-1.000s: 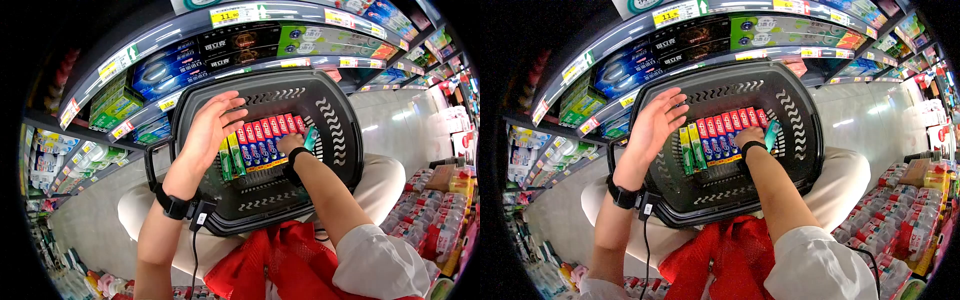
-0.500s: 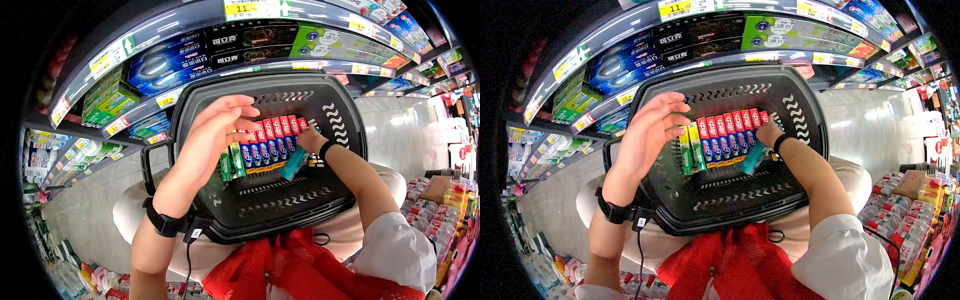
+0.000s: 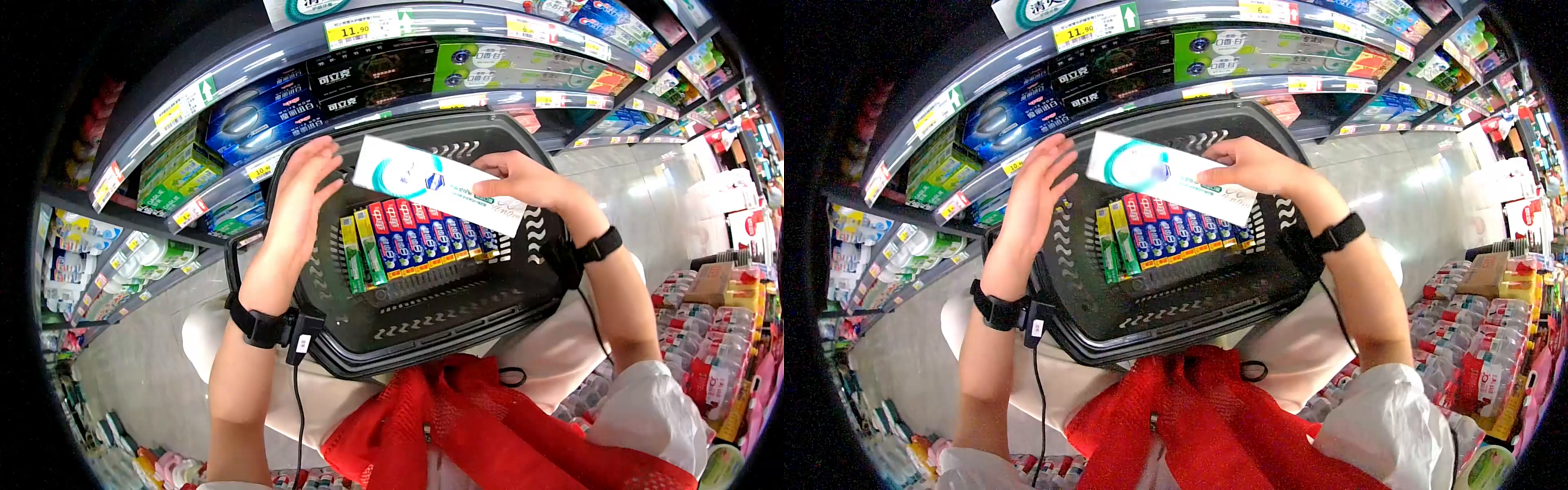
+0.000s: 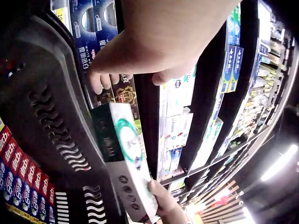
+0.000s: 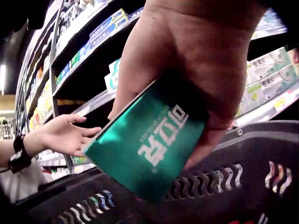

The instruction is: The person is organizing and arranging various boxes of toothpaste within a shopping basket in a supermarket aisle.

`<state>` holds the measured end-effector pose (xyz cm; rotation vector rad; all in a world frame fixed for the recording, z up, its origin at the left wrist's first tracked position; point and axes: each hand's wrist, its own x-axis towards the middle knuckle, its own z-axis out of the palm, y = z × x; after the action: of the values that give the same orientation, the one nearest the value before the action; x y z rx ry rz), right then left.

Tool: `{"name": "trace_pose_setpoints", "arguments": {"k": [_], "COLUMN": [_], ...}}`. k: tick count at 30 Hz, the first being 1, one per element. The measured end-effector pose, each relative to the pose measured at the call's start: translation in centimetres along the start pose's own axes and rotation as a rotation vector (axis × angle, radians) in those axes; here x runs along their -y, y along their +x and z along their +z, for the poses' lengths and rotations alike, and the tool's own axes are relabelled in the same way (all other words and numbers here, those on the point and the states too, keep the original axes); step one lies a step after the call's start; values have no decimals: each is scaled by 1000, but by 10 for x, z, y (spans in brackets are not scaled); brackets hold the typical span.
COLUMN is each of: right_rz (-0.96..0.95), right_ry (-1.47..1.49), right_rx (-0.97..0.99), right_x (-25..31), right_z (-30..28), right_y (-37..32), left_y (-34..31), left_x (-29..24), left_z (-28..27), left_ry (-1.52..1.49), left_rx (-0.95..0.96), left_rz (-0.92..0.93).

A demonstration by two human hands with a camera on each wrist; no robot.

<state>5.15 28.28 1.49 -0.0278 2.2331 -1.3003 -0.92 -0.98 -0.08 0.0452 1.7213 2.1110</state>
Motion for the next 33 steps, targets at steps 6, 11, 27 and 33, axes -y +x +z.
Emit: {"name": "trace_pose_setpoints", "arguments": {"k": [6, 11, 27, 33], "right_rz": [67, 37, -57, 63], "right_ry": [377, 409, 1251, 1249], "right_rx": [-29, -8, -584, -471], "right_x": [6, 6, -14, 12], "right_z": [32, 33, 14, 16], "right_y": [-15, -13, 12, 3], "left_y": [-6, 0, -19, -16], "left_x": [11, 15, 6, 11], "left_z": [7, -11, 19, 10], "left_ry": [-26, 70, -253, -90], "left_rx": [68, 124, 298, 285], "left_rz": [-82, -220, -153, 7]}}
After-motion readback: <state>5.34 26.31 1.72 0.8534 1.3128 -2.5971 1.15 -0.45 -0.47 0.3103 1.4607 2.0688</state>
